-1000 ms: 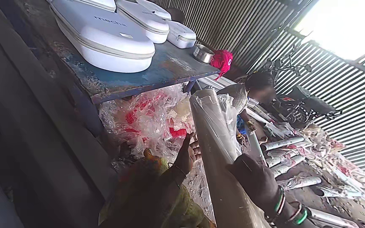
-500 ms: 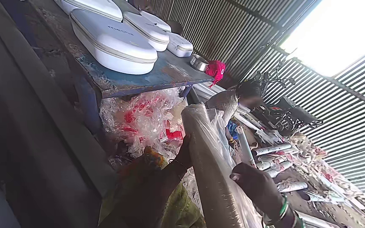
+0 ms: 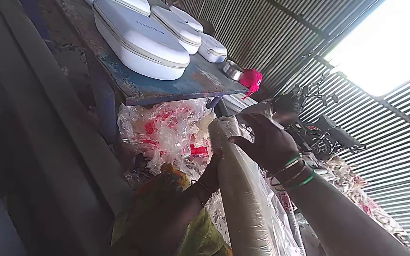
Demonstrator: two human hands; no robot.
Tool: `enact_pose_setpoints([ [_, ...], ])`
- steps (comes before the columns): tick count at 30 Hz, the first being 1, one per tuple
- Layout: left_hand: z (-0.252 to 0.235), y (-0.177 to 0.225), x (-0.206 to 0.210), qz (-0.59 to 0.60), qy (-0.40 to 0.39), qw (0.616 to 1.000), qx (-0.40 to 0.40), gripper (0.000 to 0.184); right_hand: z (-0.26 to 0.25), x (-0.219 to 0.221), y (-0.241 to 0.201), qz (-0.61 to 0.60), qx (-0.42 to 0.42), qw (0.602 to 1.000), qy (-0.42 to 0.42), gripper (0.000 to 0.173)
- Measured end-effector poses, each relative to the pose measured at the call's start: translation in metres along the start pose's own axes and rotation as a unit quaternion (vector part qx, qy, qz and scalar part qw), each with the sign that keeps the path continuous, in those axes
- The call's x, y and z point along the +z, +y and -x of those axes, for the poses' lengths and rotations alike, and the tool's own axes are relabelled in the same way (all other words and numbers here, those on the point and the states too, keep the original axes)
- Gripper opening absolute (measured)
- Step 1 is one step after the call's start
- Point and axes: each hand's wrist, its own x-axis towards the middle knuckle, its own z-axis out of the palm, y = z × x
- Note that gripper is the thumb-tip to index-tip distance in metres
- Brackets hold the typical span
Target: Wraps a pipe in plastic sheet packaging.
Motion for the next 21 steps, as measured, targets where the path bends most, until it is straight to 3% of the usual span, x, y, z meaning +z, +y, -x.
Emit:
enact_pose_setpoints([
  [3, -0.001, 0.003, -0.003, -0.018, 0.002, 1.000, 0.016, 0.041, -0.028, 0.003, -0.015, 0.046, 0.015, 0.995, -0.089, 0.055],
  [5, 0.000, 0.008, -0.004, -0.037, -0.005, 0.999, 0.037, 0.043, -0.036, 0.012, -0.009, 0.093, -0.002, 0.994, -0.062, 0.042],
  [7, 0.002, 0.012, -0.006, -0.046, -0.014, 0.997, 0.057, 0.044, -0.040, 0.010, 0.008, 0.128, 0.007, 0.991, -0.026, 0.040],
  [13, 0.005, 0.019, -0.012, -0.002, -0.041, 0.991, 0.126, 0.031, -0.022, 0.000, 0.142, 0.136, 0.192, 0.972, 0.004, 0.043],
  [15, 0.009, 0.022, -0.007, -0.007, -0.055, 0.987, 0.150, 0.031, 0.001, 0.029, 0.179, 0.113, 0.244, 0.963, -0.006, 0.038],
  [19, 0.011, 0.012, 0.001, 0.041, -0.123, 0.981, 0.146, 0.026, 0.025, 0.112, 0.192, -0.020, 0.307, 0.948, -0.074, 0.043],
  [21, 0.013, 0.009, 0.004, 0.023, -0.103, 0.976, 0.190, 0.024, 0.021, 0.139, 0.192, -0.093, 0.320, 0.934, -0.125, 0.043],
])
